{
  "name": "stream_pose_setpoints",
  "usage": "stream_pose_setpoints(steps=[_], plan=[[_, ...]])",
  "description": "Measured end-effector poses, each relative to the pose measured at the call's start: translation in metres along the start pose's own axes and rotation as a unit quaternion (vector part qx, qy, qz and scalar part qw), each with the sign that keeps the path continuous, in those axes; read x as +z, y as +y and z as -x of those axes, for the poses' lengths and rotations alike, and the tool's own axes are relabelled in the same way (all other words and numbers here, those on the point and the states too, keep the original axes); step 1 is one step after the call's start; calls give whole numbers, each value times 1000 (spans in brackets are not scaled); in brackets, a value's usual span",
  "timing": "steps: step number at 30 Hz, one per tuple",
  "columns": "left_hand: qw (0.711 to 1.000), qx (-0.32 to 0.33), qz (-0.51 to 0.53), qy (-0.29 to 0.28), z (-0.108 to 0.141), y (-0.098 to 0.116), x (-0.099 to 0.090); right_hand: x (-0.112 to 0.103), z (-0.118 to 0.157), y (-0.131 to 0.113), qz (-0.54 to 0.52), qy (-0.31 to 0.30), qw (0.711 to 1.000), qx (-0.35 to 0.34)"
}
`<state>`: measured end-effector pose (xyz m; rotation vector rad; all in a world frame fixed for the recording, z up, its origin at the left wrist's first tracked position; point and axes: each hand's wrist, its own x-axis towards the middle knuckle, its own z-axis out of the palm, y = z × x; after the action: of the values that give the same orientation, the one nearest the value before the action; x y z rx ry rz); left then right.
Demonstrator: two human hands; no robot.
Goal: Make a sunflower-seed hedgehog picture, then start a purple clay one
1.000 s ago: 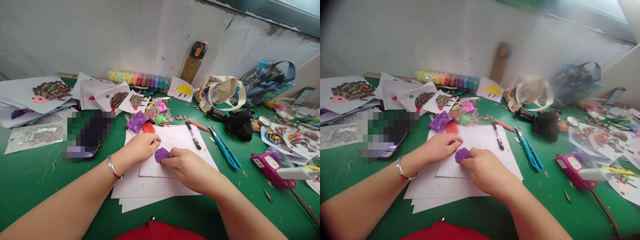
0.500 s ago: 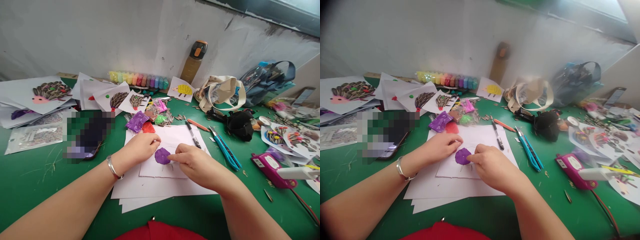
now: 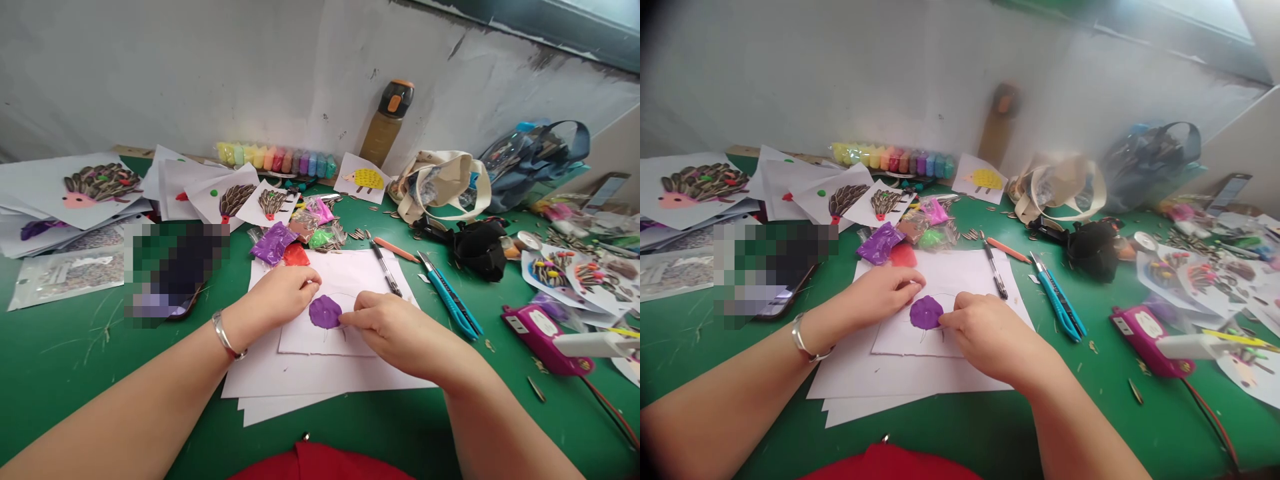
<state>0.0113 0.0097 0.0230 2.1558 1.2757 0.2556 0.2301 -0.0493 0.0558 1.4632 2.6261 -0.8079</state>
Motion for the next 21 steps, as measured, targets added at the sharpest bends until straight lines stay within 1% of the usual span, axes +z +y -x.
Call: stream_pose_setpoints(steps=[6, 11, 16, 21], plan=[[1000, 0, 0, 2, -1, 1, 0, 2, -1, -3, 24, -25, 999, -17], [1000, -2, 3, 5, -1, 0, 0, -2, 3, -2, -4, -42, 999, -19], [1000, -2, 3, 1, -1, 1, 0, -3, 5, 1, -22, -33, 999, -2], [1000, -4, -1, 0, -1, 1, 0, 2, 1, 1, 1, -40, 999, -16]])
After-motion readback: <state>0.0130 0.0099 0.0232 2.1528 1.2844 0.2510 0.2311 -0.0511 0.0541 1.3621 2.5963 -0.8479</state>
